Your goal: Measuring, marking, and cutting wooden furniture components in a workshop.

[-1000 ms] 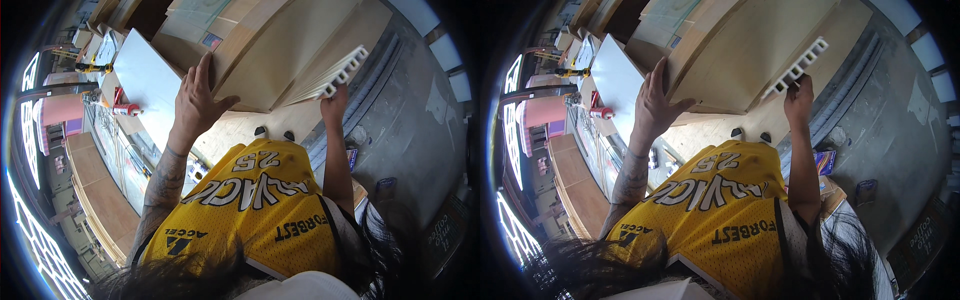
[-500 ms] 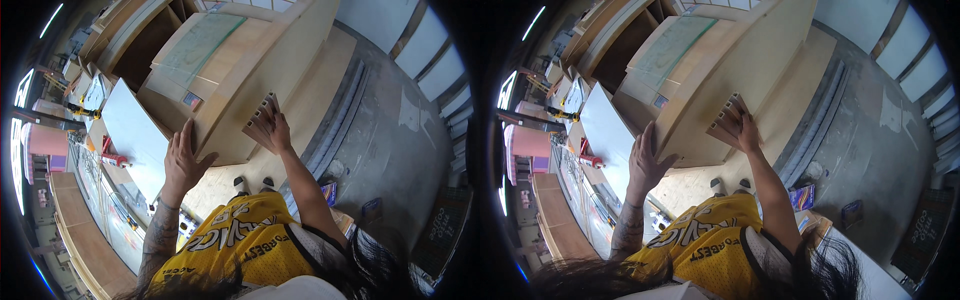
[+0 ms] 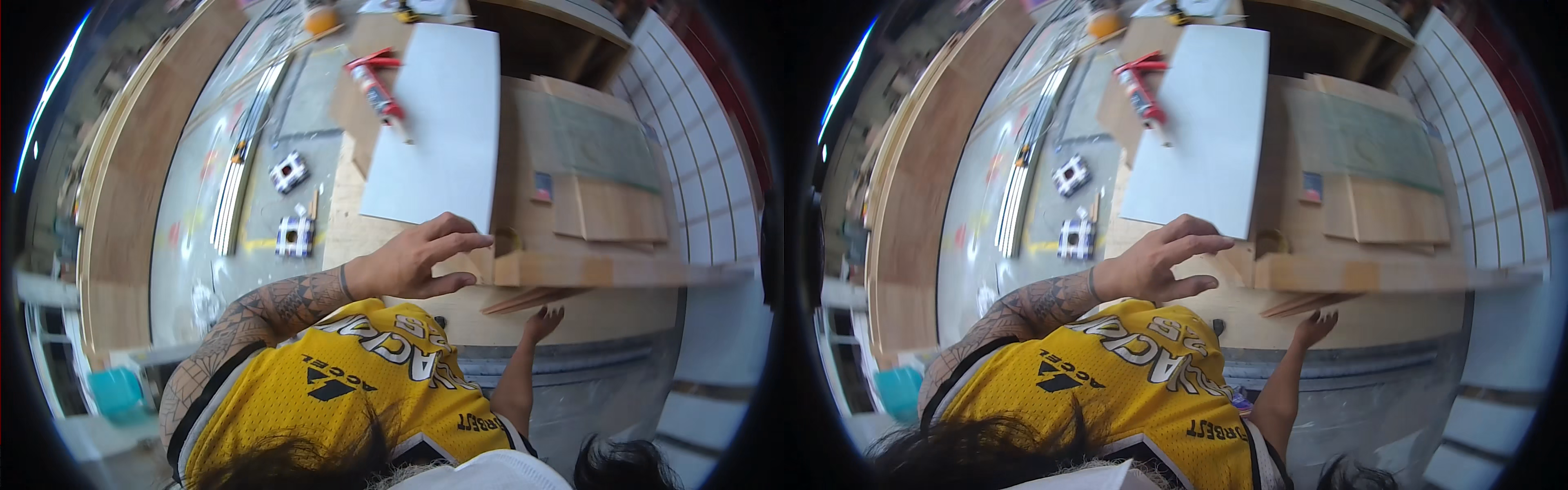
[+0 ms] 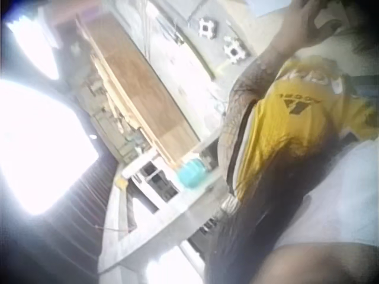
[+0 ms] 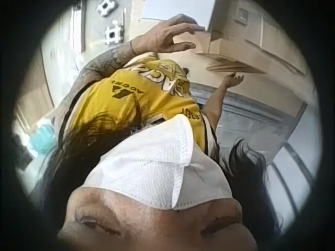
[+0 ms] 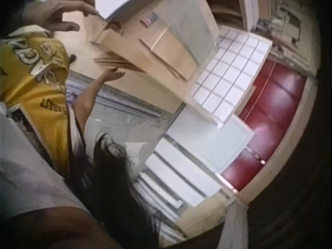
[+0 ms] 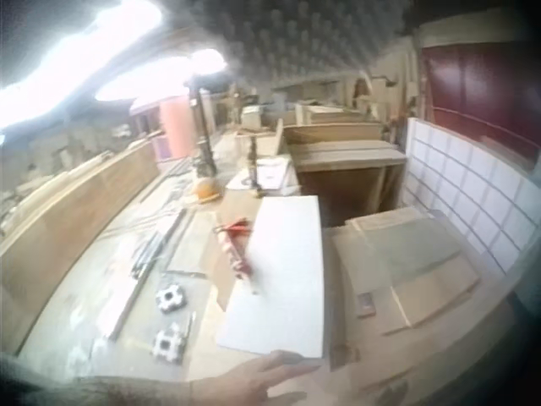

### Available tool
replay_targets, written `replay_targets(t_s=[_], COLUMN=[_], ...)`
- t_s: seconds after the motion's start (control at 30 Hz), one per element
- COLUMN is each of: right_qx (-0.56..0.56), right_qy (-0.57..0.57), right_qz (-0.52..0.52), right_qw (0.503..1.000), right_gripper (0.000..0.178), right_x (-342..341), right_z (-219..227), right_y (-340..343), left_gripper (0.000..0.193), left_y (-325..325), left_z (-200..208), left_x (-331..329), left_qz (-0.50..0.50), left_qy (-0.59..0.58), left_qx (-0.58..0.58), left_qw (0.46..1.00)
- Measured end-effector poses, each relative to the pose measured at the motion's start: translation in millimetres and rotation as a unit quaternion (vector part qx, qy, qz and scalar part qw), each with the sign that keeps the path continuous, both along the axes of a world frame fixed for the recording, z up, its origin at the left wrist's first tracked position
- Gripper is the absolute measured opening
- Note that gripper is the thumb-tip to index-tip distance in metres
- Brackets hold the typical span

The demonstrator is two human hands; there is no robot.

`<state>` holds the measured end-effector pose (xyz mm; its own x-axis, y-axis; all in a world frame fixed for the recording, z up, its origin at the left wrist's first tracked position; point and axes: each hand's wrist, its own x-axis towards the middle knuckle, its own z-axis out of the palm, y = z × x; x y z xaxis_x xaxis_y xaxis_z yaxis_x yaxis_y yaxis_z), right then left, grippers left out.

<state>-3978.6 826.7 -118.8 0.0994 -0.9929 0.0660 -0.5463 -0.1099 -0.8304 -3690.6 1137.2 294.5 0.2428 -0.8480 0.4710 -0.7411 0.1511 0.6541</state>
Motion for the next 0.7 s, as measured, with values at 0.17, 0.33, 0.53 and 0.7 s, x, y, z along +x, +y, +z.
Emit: replay_targets(t_s=[0.17,0.33,0.53,0.7], right_qx=[0.208,0.537,0.463,0.401], right_qy=[0.129,0.139,0.230,0.202], right_qz=[0.002,0.307,0.455,0.518], right_qw=[0.970,0.773,0.725,0.728], right_gripper=[0.043,0.032,0.031,0.031], right_x=[-56,68,325,521], right_z=[-102,-82,-56,-44], right_y=[60,218,301,352], left_gripper=[0.036,0.023,0.025,0.025], left_y=[101,212,276,285], left_z=[-25,-63,-102,-108], left_x=[71,123,213,300], left_qz=[0.053,0.165,0.076,0.042], left_qy=[0.070,0.166,0.153,0.080], left_qx=[0.006,0.150,0.106,0.103], left_qw=[0.996,0.961,0.980,0.990])
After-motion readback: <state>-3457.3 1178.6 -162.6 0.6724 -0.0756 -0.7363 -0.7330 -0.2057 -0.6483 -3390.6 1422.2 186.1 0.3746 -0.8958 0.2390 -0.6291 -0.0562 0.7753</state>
